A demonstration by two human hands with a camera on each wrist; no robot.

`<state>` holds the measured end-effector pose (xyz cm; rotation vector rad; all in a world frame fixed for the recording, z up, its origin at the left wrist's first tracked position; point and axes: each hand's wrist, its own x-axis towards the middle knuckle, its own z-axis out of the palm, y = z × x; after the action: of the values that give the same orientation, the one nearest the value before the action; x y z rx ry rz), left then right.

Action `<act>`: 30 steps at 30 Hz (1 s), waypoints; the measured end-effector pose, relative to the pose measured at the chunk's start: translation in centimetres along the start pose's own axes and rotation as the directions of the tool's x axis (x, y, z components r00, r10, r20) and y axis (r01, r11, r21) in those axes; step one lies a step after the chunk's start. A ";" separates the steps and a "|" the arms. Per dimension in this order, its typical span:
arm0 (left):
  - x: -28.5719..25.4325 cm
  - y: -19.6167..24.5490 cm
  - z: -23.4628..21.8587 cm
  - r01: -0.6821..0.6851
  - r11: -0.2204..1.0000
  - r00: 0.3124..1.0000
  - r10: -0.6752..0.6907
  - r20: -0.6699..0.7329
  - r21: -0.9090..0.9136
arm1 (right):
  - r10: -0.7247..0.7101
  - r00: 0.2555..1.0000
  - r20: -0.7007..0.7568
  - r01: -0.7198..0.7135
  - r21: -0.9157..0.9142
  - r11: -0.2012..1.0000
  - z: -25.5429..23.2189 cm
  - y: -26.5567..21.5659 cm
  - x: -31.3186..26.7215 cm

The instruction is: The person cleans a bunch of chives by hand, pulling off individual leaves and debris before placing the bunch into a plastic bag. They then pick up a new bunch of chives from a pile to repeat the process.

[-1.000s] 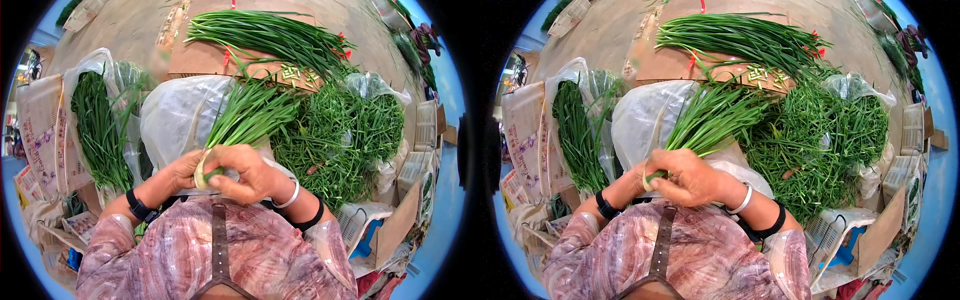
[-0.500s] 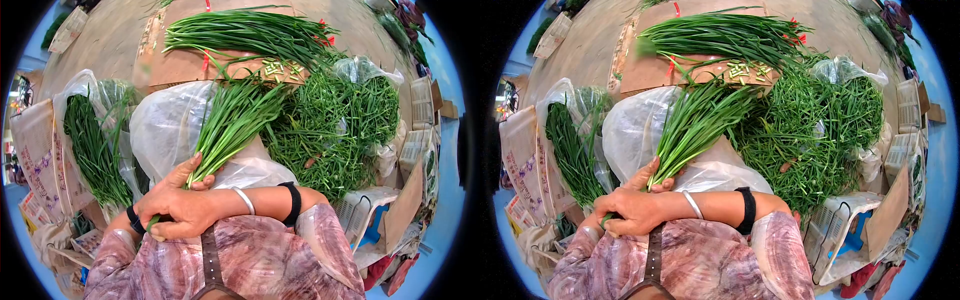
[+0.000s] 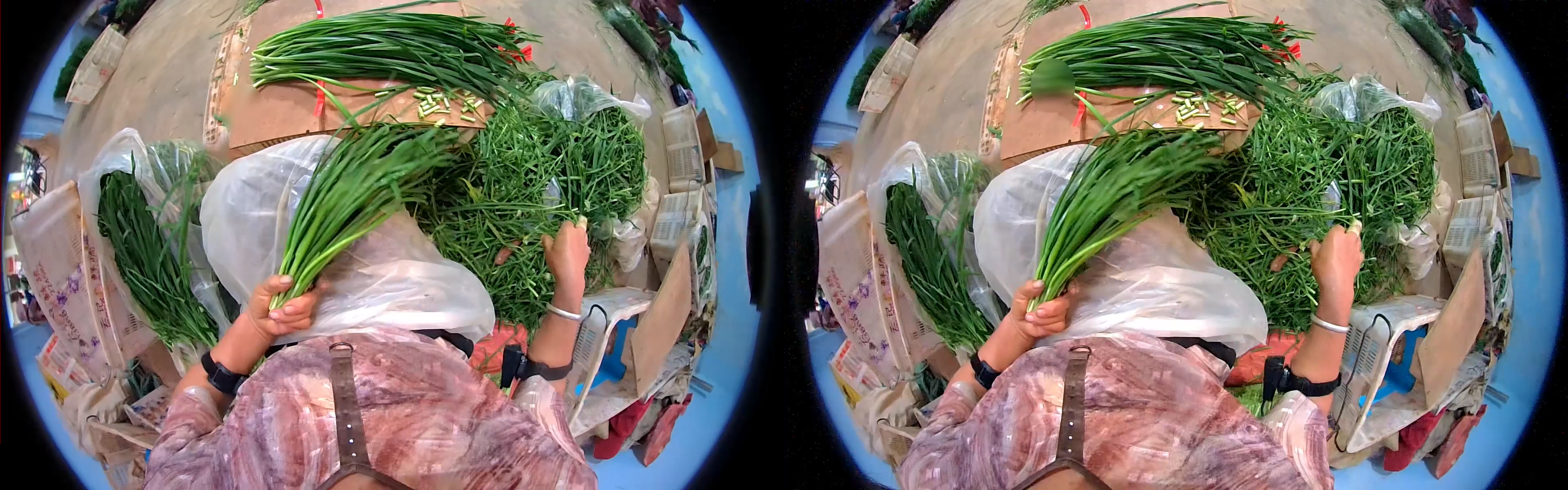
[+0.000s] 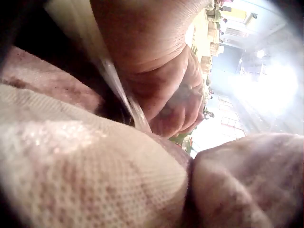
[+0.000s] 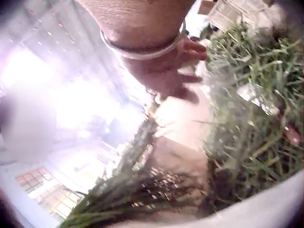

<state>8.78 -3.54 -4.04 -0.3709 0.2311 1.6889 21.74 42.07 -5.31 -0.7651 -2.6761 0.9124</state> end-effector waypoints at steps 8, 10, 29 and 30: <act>0.2 -1.4 -0.3 -0.047 0.989 0.979 0.073 0.189 -0.142 | -0.063 0.969 0.237 -0.043 0.418 0.907 5.0 -11.6 2.9; 0.1 -1.5 -0.4 -0.050 0.987 0.980 0.078 0.184 -0.154 | -0.200 0.946 0.255 0.043 0.511 0.858 6.7 -13.9 3.5; -1.7 -0.4 0.7 0.009 0.991 0.999 -0.002 -0.055 0.137 | 0.251 0.952 0.176 -0.306 0.526 0.794 9.4 -6.9 11.0; -1.8 -0.3 0.7 0.006 0.989 0.998 0.003 -0.064 0.147 | 0.277 0.952 0.127 -0.302 0.520 0.799 9.3 -6.1 11.1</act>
<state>9.23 -4.86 -2.73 -0.3145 0.4004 1.6490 6.63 39.25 -8.48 -1.0273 -2.1758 1.6741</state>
